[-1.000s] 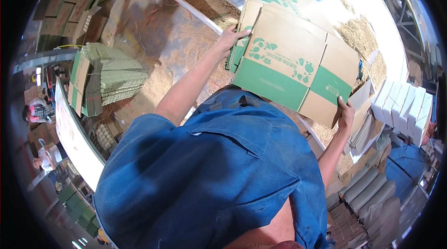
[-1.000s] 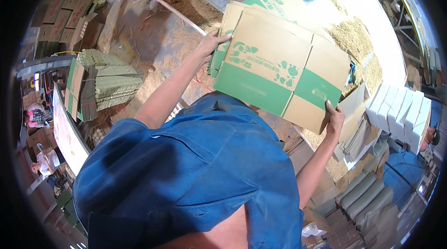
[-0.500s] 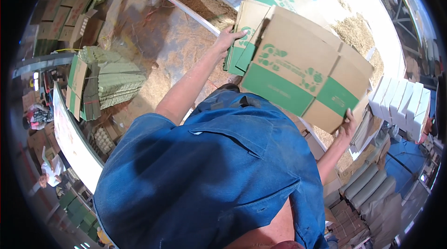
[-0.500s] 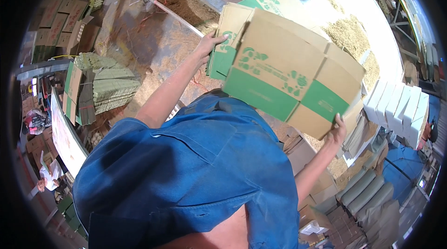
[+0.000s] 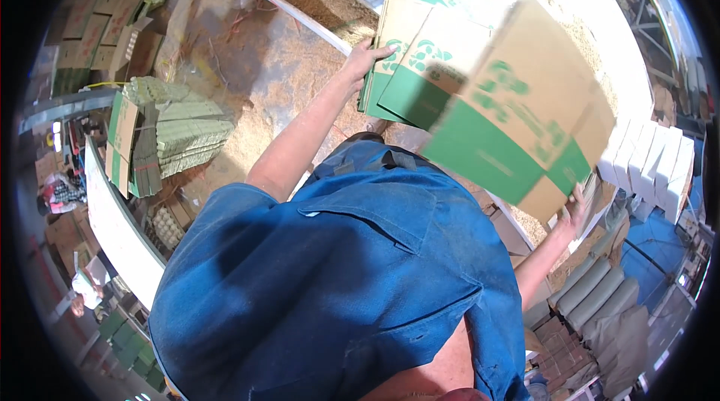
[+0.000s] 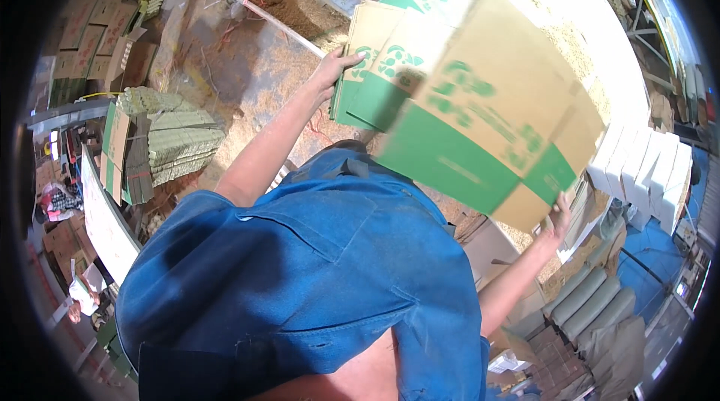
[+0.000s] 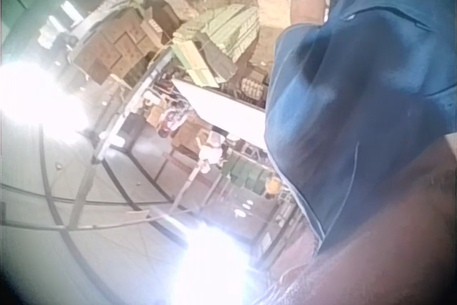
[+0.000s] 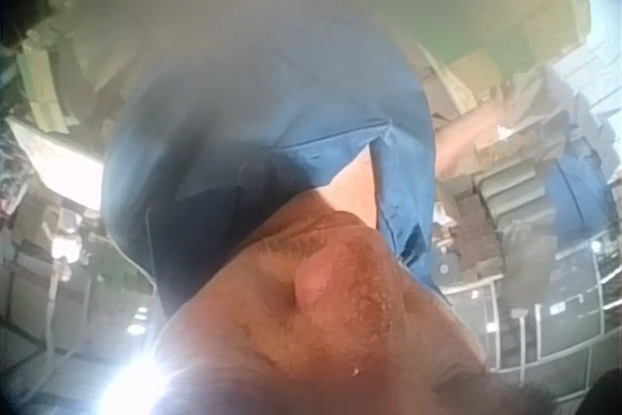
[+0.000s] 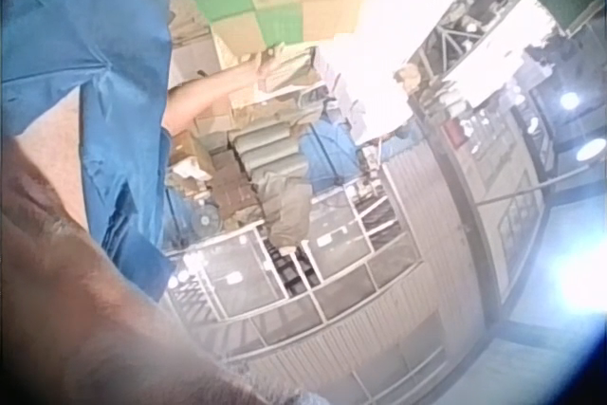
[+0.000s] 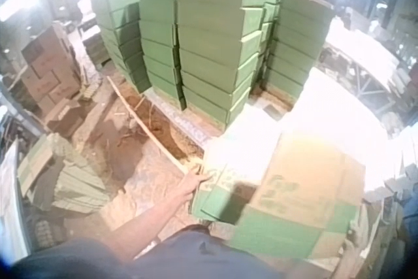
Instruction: The person assembles cardboard boxes by unfolding flat sheets, tucking in flaps, and filling them with a tray of grain-like material before closing them.
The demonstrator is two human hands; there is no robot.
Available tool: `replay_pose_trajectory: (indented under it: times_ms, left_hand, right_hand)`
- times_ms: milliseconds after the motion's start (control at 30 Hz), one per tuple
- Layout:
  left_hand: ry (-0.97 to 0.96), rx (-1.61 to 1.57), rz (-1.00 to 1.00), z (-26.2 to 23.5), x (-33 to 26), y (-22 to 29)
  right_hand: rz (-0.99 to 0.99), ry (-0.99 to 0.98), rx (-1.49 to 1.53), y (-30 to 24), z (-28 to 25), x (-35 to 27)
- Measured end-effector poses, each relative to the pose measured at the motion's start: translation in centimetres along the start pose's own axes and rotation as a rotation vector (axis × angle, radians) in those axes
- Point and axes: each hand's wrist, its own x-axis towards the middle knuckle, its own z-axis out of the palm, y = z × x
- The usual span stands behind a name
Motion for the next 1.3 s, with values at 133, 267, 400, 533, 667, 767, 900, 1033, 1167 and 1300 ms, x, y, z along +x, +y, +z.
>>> replay_pose_trajectory:
  times_ms: [133, 267, 400, 533, 667, 767, 900, 1033, 1167, 1300]
  left_hand:
    - [-0.035, -0.027, -0.009, 0.2, 0.2, -0.1]
    - [0.009, -0.030, -0.035, -0.4, -0.2, 0.0]
    - [0.003, -0.006, -0.034, -0.5, -0.3, 0.0]
    - [-0.015, 0.052, -0.015, -0.1, -0.4, 0.1]
    - [-0.088, -0.174, -0.063, -1.1, -0.2, 0.1]
    - [-0.087, -0.376, -0.108, -2.0, 0.1, -0.2]
    - [-0.097, -0.336, -0.052, -2.1, 0.2, -0.2]
    - [-0.116, -0.267, -0.092, -2.3, 0.2, 0.2]
    - [-0.131, -0.258, -0.150, -2.1, 0.1, 0.5]
    - [-0.096, -0.250, -0.186, -1.8, 0.3, 0.5]
  right_hand:
    - [0.089, 0.116, -0.019, 4.8, 4.0, 4.7]
    - [0.115, 0.389, -0.274, 7.5, 10.6, 6.4]
    - [-0.042, 0.505, -0.597, 7.5, 14.0, 5.5]
    - [-0.070, 0.375, -0.583, 8.3, 14.8, 6.0]
    - [0.081, 0.314, -0.313, 8.2, 14.8, 5.7]
    - [0.022, 0.242, -0.105, 7.9, 12.3, 3.8]
    - [-0.086, 0.275, 0.129, 4.7, 8.1, -0.7]
    - [-0.129, 0.284, 0.141, 4.2, 8.3, -1.5]
    - [-0.104, 0.271, 0.146, 4.9, 8.6, -0.9]
    - [-0.027, 0.206, -0.250, 9.0, 11.8, 3.9]
